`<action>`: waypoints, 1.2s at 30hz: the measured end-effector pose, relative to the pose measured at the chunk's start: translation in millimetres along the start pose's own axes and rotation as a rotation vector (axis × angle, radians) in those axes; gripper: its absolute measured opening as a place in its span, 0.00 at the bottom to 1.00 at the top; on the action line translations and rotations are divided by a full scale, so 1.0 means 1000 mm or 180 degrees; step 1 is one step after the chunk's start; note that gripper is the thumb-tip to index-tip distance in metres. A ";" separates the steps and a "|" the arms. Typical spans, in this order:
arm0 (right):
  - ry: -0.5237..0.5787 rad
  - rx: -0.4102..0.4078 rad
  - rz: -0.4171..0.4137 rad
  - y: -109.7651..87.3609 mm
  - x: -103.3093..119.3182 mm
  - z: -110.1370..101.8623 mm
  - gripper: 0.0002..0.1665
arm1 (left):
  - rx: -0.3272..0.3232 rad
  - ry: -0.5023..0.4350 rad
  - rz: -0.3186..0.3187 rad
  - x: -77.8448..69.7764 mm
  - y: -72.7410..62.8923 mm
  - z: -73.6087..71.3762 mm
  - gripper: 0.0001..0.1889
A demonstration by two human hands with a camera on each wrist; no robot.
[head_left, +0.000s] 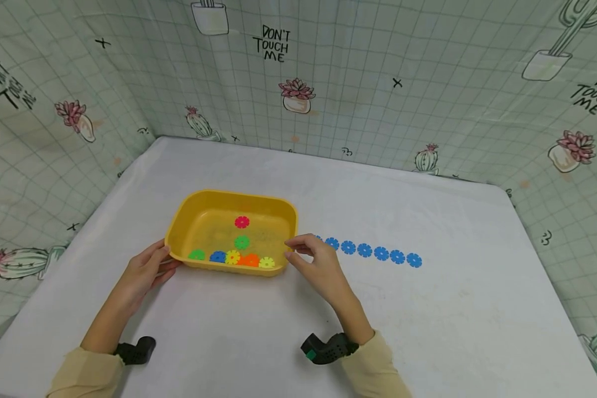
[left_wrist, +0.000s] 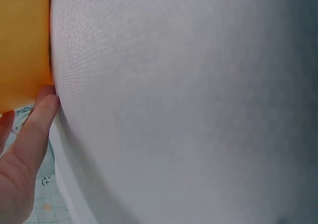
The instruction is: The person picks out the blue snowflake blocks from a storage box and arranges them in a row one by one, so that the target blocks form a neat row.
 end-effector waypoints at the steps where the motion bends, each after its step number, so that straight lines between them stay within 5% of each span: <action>1: 0.0011 0.0026 -0.0037 0.001 0.002 0.003 0.13 | 0.0000 0.0003 0.0006 0.000 0.000 0.000 0.34; 13: 0.0181 0.0549 -0.0049 0.017 0.014 0.041 0.15 | -0.0061 0.0017 -0.0047 0.001 0.002 0.001 0.35; 23: -0.0140 0.0812 -0.0156 0.030 0.027 0.062 0.15 | -0.0015 0.0000 -0.0024 0.000 0.001 0.001 0.34; 36: -0.0539 0.1255 0.0179 0.051 0.030 0.082 0.19 | 0.0021 0.0041 -0.0021 0.001 0.001 0.001 0.34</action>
Point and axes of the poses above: each hand's wrist, its own y-axis towards the middle knuckle, its own z-axis out of the palm, x = y × z, the point moved 1 cm from there along y, towards the middle knuckle, and after that the axes turned 10 degrees about z, right-handed, at the moved point
